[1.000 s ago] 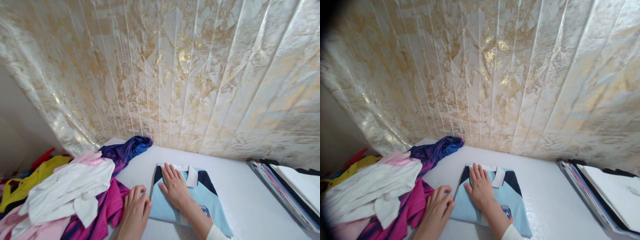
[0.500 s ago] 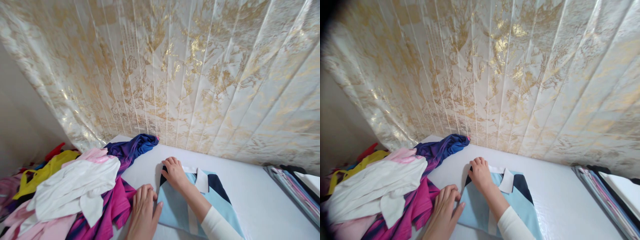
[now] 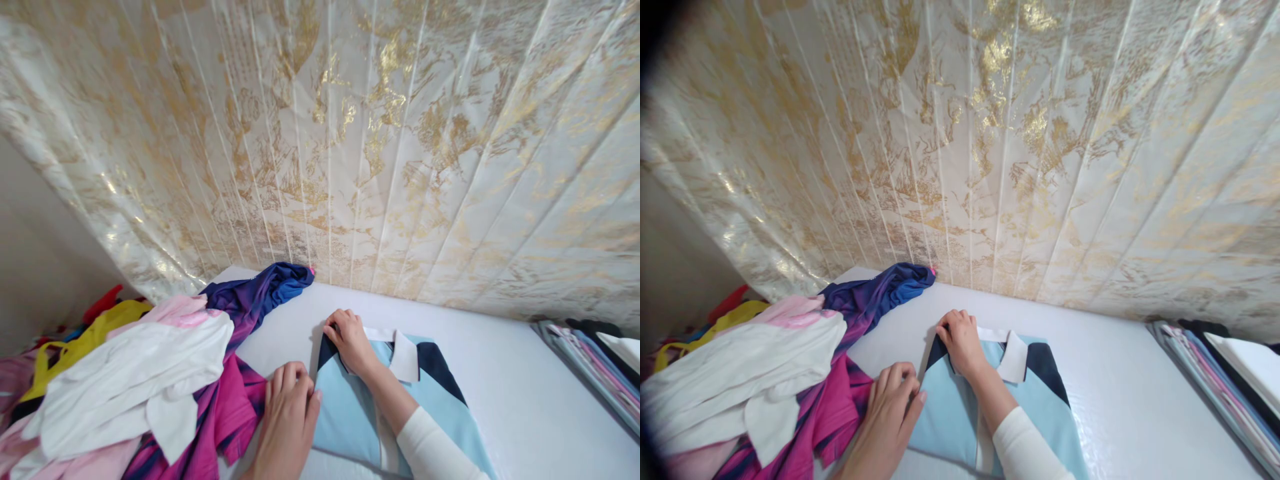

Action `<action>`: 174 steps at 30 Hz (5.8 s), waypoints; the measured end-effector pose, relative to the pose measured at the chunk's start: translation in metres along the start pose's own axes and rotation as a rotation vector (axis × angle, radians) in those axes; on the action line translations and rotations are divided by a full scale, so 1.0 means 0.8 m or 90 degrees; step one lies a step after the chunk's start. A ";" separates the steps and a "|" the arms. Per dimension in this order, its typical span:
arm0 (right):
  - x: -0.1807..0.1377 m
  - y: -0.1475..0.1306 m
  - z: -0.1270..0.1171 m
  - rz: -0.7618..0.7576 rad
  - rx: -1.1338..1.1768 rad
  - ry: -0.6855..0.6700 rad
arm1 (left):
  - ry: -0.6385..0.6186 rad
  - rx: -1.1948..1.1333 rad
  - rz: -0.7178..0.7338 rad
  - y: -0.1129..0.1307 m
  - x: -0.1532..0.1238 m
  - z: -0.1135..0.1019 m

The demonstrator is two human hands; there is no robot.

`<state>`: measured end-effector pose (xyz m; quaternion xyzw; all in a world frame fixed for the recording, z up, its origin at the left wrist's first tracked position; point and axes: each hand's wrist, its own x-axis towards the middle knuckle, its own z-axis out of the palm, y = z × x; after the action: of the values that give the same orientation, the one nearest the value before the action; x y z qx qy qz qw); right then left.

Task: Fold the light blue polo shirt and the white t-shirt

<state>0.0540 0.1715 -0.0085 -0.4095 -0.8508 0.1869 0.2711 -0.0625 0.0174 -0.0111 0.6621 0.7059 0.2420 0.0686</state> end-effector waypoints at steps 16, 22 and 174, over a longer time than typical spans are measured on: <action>0.006 0.004 0.014 0.043 -0.053 -0.002 | -0.001 0.192 0.049 -0.004 0.001 -0.005; -0.008 -0.002 -0.014 0.045 -0.011 0.066 | 0.074 0.192 0.177 -0.002 0.018 0.015; -0.103 0.107 -0.117 0.253 0.045 0.112 | -0.297 -0.153 0.211 0.125 0.192 0.035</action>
<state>0.2050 0.1653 -0.0069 -0.5739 -0.7197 0.2297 0.3161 0.0219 0.1740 0.0422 0.7931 0.5198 0.1729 0.2661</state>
